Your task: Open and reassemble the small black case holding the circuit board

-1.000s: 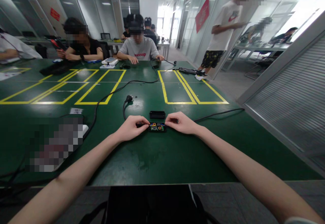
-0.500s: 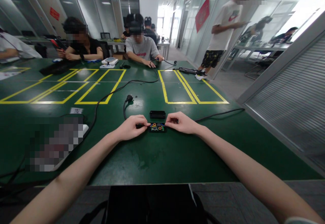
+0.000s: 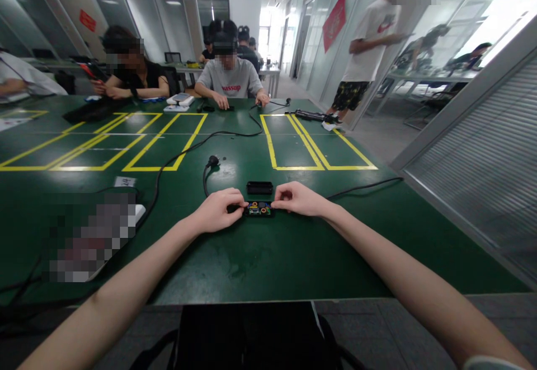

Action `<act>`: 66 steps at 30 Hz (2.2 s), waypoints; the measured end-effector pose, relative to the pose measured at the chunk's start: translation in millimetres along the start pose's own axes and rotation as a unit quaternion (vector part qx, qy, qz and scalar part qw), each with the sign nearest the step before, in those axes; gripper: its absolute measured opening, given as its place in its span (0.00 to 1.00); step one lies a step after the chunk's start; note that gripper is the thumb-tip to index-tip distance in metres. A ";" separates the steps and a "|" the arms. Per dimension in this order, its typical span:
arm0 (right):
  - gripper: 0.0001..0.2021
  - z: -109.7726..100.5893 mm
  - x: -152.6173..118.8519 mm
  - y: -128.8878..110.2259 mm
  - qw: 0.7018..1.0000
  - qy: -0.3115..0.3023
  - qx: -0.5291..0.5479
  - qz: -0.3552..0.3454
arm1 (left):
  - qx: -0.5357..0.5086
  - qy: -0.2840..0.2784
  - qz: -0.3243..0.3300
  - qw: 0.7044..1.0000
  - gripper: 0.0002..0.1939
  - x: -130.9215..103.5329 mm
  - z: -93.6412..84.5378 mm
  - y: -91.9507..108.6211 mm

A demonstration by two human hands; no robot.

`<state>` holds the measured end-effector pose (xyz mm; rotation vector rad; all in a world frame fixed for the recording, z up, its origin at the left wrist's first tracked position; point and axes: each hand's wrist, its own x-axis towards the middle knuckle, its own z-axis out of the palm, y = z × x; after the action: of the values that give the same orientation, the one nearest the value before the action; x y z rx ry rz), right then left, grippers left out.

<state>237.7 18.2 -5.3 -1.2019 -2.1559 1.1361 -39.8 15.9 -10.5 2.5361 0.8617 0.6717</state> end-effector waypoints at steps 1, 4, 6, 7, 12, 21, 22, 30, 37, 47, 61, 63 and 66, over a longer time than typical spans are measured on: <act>0.14 -0.1 0.0 0.1 1.000 0.009 -0.010 -0.006 | 0.001 -0.001 0.000 1.000 0.08 0.0 -0.4 0.3; 0.12 -1.3 0.6 1.5 0.998 0.031 -0.043 -0.030 | 0.006 -0.002 -0.001 1.000 0.08 -0.6 -2.1 0.6; 0.12 -2.8 1.3 3.5 0.996 0.043 -0.059 -0.041 | 0.009 -0.003 0.002 1.000 0.07 -1.3 -3.0 0.4; 0.13 -3.5 1.7 4.9 0.995 0.052 -0.068 -0.047 | 0.010 -0.003 0.004 1.000 0.07 -1.7 -3.3 0.4; 0.27 -6.1 2.4 14.4 0.987 0.096 -0.095 -0.082 | 0.010 0.020 0.005 1.000 0.09 -0.9 0.0 0.8; 0.19 -5.7 4.6 15.6 0.992 0.044 -0.066 -0.100 | 0.020 0.102 -0.086 0.991 0.20 8.0 15.5 -8.2; 0.17 -5.1 4.8 14.0 0.992 0.042 -0.060 -0.100 | 0.026 0.101 -0.089 0.991 0.20 8.4 16.1 -9.0; 0.25 -3.7 2.5 15.3 0.995 0.049 -0.023 -0.088 | -0.065 0.134 -0.103 0.983 0.09 8.3 14.3 -8.9; 0.32 -2.5 5.1 19.1 0.997 0.028 -0.026 -0.070 | -0.076 0.138 -0.096 0.983 0.05 8.6 12.3 -4.2; 0.17 9.0 8.6 13.9 0.991 0.095 0.007 -0.092 | -0.163 0.171 -0.095 0.967 0.09 7.5 14.6 -3.3; 0.14 13.9 5.6 6.8 0.984 0.121 0.094 -0.094 | -0.204 0.129 -0.129 0.962 0.11 6.4 11.1 2.7; 0.15 13.5 4.6 7.5 0.985 0.115 0.093 -0.090 | -0.210 0.126 -0.127 0.961 0.10 6.4 10.6 4.3; 0.16 13.0 3.4 8.5 0.987 0.088 0.099 -0.092 | -0.219 0.122 -0.122 0.960 0.09 6.5 10.9 4.5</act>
<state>231.3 17.7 -19.8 -0.9554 -1.9267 1.0918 -27.2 14.6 -15.1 1.9454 0.9618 0.9843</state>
